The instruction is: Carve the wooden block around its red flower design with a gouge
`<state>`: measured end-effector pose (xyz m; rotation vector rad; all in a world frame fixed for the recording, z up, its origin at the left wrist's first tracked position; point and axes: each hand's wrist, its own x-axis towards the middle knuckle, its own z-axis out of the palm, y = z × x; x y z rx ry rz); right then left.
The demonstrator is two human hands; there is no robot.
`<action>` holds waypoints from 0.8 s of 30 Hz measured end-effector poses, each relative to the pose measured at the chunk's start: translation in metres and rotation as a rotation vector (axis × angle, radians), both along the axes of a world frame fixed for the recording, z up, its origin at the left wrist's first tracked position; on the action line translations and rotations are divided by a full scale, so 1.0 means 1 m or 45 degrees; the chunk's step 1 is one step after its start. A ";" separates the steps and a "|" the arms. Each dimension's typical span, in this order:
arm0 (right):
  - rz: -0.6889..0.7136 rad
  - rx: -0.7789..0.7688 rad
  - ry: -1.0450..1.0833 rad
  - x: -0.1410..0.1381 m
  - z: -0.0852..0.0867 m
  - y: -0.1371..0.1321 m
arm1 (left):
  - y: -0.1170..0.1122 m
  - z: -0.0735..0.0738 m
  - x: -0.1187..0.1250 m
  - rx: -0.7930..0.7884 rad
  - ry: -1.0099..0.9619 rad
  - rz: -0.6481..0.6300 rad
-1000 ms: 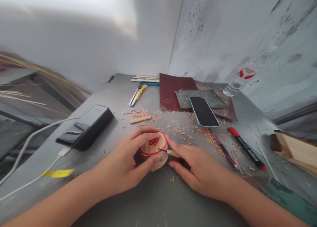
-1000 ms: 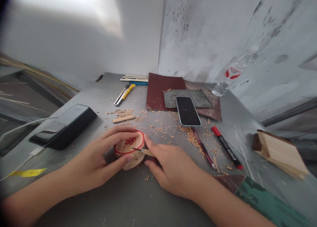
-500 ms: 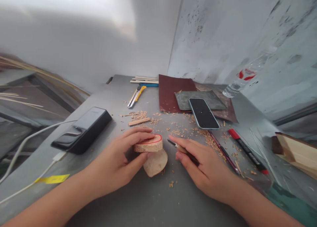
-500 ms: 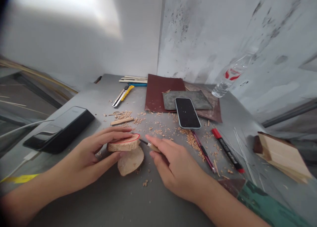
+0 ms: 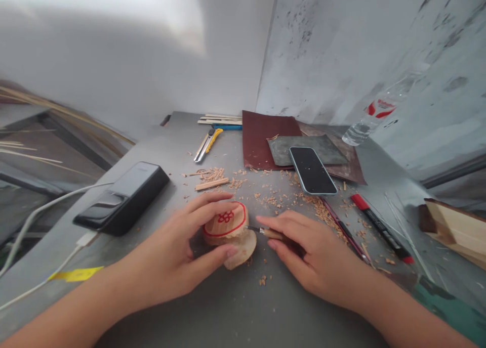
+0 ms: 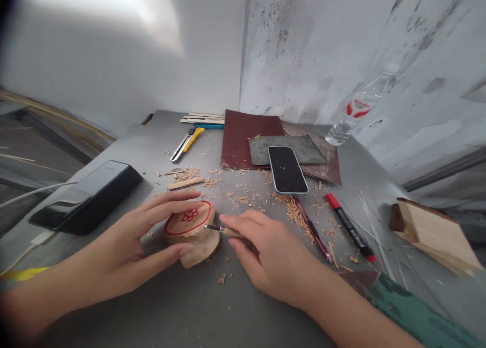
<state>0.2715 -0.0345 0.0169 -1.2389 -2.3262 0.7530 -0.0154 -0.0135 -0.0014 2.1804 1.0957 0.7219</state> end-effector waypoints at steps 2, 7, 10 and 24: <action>0.007 0.000 -0.001 0.000 0.001 0.000 | 0.001 -0.002 0.001 0.014 0.009 0.038; -0.001 0.040 0.003 0.002 0.001 -0.002 | 0.007 0.004 0.001 0.019 0.014 -0.011; -0.017 0.070 0.009 0.003 0.003 -0.002 | 0.007 0.006 0.000 0.037 -0.018 -0.030; 0.062 0.141 0.010 0.005 0.002 -0.003 | 0.006 0.001 -0.003 0.020 -0.019 -0.026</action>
